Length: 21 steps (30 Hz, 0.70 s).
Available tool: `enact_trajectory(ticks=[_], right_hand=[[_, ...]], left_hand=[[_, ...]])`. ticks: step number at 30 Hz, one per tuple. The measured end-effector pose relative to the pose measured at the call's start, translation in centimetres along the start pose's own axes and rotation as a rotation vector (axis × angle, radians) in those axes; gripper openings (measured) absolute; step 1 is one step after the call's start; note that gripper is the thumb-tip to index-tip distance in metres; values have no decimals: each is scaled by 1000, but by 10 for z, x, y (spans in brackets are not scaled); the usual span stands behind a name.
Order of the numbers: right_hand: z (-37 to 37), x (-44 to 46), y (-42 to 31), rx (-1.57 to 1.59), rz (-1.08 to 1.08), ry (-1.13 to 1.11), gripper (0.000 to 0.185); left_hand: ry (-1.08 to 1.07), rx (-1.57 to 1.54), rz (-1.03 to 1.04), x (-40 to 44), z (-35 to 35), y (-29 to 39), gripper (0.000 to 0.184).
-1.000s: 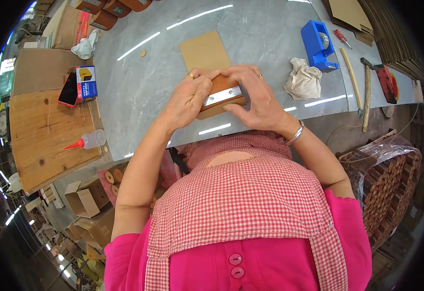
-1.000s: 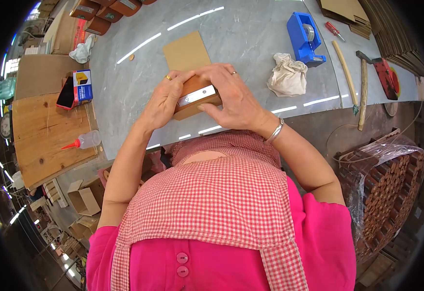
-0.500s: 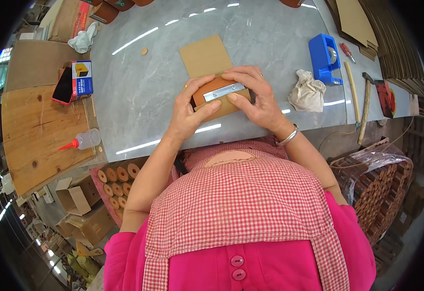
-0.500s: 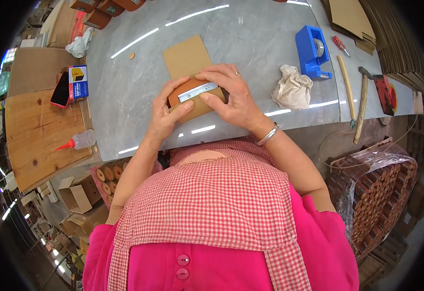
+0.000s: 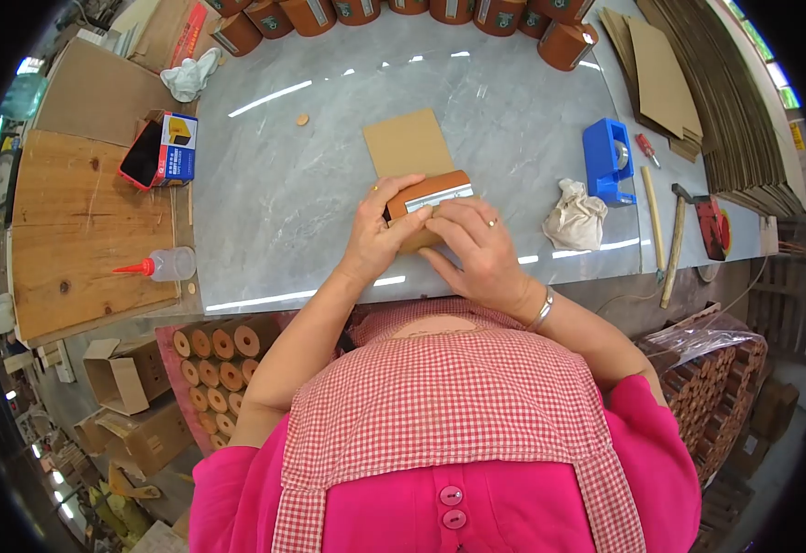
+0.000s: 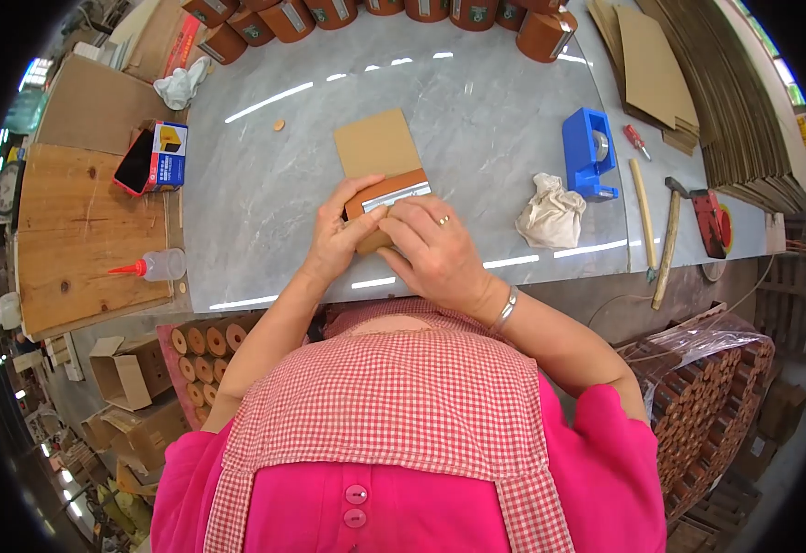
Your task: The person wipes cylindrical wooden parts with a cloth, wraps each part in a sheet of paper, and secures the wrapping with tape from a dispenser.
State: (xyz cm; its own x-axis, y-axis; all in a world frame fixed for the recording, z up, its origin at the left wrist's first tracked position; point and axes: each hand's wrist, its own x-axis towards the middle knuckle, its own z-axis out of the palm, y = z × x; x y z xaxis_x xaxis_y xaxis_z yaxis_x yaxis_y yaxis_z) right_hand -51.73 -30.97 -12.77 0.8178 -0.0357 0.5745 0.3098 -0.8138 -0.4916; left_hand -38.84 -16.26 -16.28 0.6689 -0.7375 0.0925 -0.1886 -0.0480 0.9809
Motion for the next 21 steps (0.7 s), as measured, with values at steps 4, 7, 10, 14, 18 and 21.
enact_trajectory(ticks=[4, 7, 10, 14, 18, 21], right_hand=[[2, 1, 2, -56, -10, -25, 52], [3, 6, 7, -102, -34, -58, 55], [8, 18, 14, -177, -64, -59, 59], [18, 49, 29, -256, -89, -45, 59], [22, 78, 41, -254, -24, -184, 55], [29, 98, 57, -213, -53, -170, 50]], left_hand=[[85, 130, -12, 2, 2, 1, 36], [142, 152, -38, 6, 3, 3, 35], [224, 153, -20, 10, 0, -1, 38], [540, -223, -190, -2, 8, -1, 42], [634, -606, -436, -30, 7, 20, 47], [552, -815, -571, -40, 9, 32, 47]])
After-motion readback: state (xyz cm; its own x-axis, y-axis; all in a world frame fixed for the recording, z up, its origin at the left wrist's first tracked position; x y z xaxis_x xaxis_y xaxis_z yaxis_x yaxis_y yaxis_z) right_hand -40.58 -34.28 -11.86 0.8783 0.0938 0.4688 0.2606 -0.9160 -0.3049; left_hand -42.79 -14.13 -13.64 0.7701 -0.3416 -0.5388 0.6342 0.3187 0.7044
